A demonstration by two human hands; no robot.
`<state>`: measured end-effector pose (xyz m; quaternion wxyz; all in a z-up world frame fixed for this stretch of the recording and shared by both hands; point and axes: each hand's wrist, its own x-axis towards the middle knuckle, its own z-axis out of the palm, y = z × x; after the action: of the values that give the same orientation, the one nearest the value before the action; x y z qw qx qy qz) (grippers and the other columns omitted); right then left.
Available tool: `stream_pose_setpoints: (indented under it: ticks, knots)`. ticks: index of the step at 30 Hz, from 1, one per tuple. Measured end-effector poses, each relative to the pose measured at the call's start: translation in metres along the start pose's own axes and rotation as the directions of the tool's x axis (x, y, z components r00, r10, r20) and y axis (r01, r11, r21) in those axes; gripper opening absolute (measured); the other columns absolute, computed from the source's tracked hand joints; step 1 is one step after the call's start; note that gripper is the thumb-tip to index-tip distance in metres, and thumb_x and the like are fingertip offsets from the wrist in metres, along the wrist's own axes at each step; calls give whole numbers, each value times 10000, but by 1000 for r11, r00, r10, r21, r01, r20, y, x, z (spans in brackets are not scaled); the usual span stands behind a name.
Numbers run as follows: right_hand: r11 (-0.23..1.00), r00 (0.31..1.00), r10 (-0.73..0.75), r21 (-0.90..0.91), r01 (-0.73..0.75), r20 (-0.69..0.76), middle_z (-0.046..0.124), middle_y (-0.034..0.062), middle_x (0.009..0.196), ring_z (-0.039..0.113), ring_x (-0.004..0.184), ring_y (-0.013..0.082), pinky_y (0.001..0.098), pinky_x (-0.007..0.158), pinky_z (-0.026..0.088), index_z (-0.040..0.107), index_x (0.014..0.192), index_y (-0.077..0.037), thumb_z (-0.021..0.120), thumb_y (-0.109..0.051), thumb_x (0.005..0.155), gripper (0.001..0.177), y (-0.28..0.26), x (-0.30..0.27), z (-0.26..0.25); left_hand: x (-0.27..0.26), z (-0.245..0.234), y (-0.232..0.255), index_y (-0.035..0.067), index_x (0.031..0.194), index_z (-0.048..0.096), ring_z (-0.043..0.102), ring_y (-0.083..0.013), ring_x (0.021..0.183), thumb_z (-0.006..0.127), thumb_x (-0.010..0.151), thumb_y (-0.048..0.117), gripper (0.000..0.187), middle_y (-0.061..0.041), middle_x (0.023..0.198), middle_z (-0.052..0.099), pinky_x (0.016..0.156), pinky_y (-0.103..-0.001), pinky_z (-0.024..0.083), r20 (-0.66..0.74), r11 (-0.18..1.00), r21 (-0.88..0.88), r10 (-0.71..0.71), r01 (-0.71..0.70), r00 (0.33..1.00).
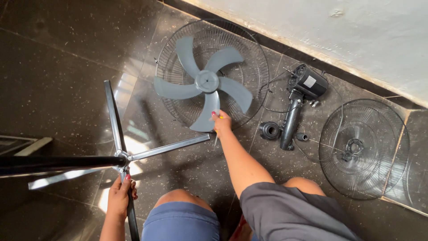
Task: The person assembles a metal fan stand base using a yellow-handled screwdriver to tighten bolts at the central hub. They reposition the stand onto a black chair to continue securing the joints.
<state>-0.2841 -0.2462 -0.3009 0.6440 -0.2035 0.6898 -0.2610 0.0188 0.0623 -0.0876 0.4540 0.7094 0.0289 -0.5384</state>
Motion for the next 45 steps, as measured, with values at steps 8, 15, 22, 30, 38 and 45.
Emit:
stream_pose_setpoints:
  ticks: [8,15,22,30,38,45]
  knots:
    - [999,995,30,48,-26,-99,649,12,763,355,522,114,309,448,281,727,1147,-148,685,-213,974,189,-32,31,-5,4,0,-7,75,1042,603,488,-127,578,587,1001,250,180,-38,765,535,512,-284,400,24,1000,-23,1,-1,1000]
    - [976,975,207,50,-211,83,651,67,1048,579,690,179,353,536,463,492,1453,-241,577,-129,1002,472,-37,41,-17,5,-5,-11,74,1057,602,483,-132,577,580,1017,248,180,-42,767,532,509,-288,400,14,999,-32,1,0,1000]
    - [931,957,291,228,-286,12,439,127,1492,669,1049,425,476,759,557,374,1515,-210,479,-105,1019,518,-60,36,-13,8,-9,-13,79,1059,604,495,-131,581,573,1010,238,170,-31,772,544,510,-287,406,37,999,-35,18,-17,999]
    - [784,970,103,582,-216,220,615,235,1329,668,1004,423,450,710,538,480,1369,-112,562,-127,1000,378,-140,-23,-70,-26,10,30,62,1018,570,488,-148,585,533,1034,188,132,-56,769,539,524,-307,404,69,997,-2,81,-81,994]
    - [713,971,-35,687,-141,237,658,180,1304,676,1083,390,508,838,559,515,1319,-153,551,-156,986,335,-232,-210,-190,-167,44,144,35,988,574,478,-156,571,538,1034,171,148,-52,746,505,524,-312,410,175,990,54,121,-132,977]
    - [683,964,-177,730,-25,199,660,135,1334,668,1142,358,531,935,546,593,1250,-191,589,-227,1006,246,-295,-407,-251,-323,46,235,30,974,561,485,-160,561,570,1027,181,161,-48,720,496,519,-314,413,202,986,93,118,-139,972]
